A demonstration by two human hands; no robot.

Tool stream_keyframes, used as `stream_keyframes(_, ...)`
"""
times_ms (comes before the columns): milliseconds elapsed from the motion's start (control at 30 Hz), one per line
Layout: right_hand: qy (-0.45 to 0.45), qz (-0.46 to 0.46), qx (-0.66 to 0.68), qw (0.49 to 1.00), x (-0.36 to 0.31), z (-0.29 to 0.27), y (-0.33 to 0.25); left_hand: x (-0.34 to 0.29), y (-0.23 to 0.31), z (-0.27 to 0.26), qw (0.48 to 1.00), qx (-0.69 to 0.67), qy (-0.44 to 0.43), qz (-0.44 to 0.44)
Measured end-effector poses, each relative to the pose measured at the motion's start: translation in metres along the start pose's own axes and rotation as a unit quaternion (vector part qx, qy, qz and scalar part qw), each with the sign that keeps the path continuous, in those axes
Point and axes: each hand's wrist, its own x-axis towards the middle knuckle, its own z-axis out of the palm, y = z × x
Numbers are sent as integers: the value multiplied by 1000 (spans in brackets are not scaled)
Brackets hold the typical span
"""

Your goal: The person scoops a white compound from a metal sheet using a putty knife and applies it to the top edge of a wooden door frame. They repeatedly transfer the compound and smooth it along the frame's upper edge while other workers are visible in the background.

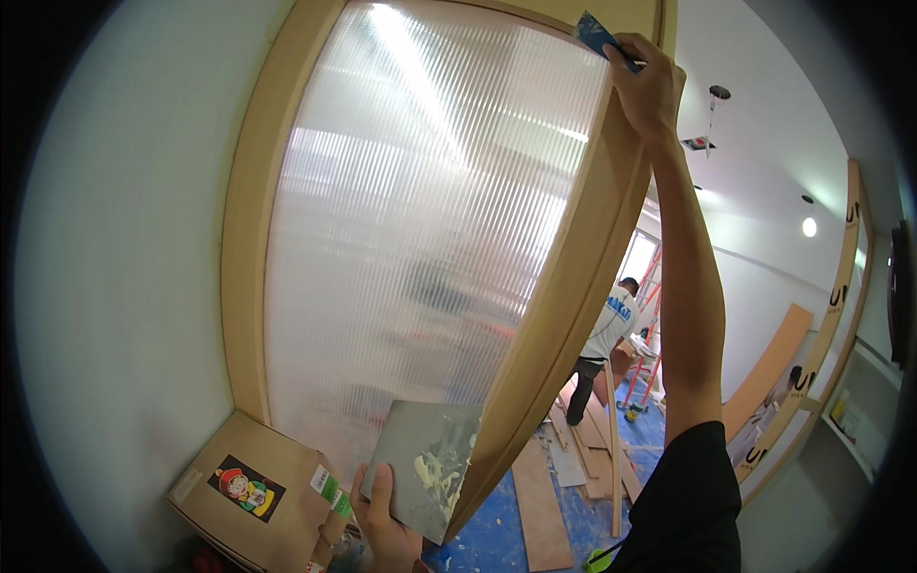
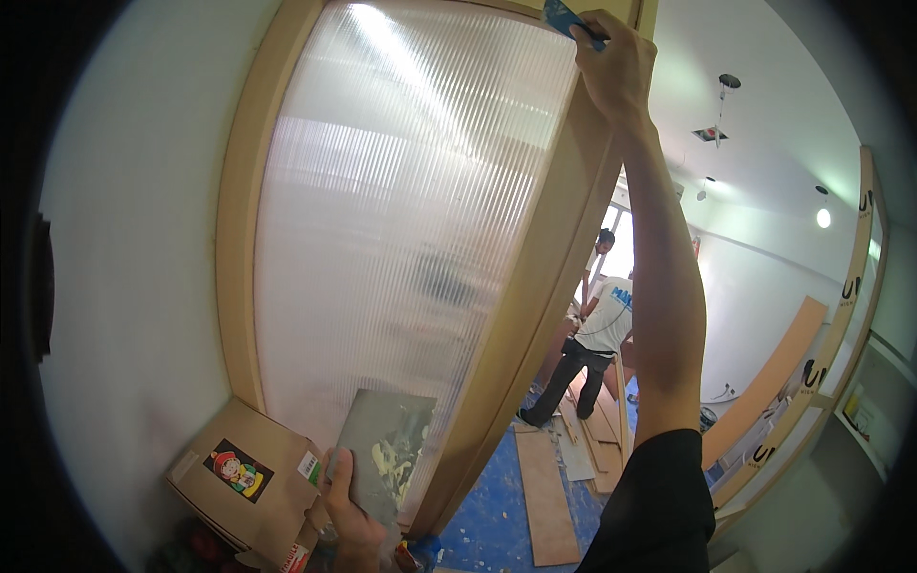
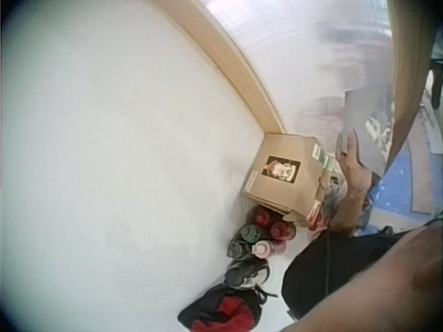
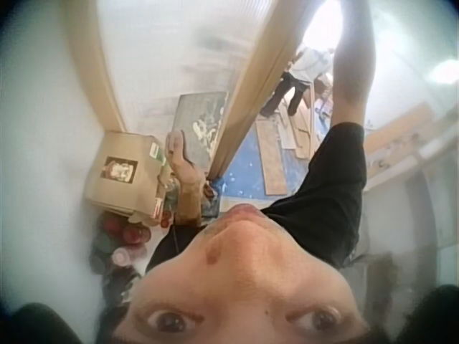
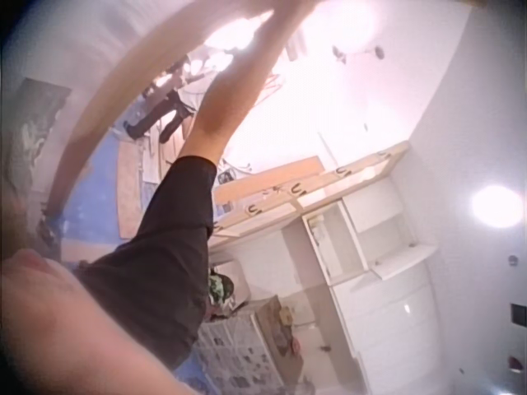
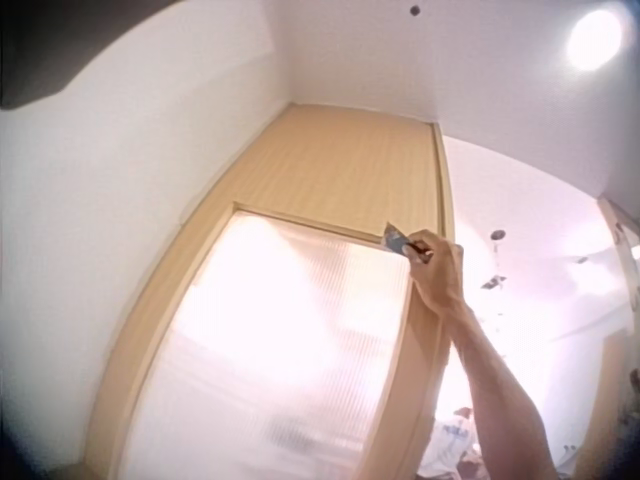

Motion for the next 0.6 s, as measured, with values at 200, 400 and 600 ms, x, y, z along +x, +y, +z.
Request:
stream_keyframes(200, -2, 2, -15, 1000, 2, -2, 0, -2, -1, 0, 1000, 2, 14, 4)
stream_keyframes(400, 17, -50, -39, 998, 15, -1, 4, 0, 0, 5, 1000, 4, 2, 14)
stream_keyframes(600, 23, -53, -33, 998, 13, 4, 4, 2, -2, 0, 1000, -4, -2, 4)
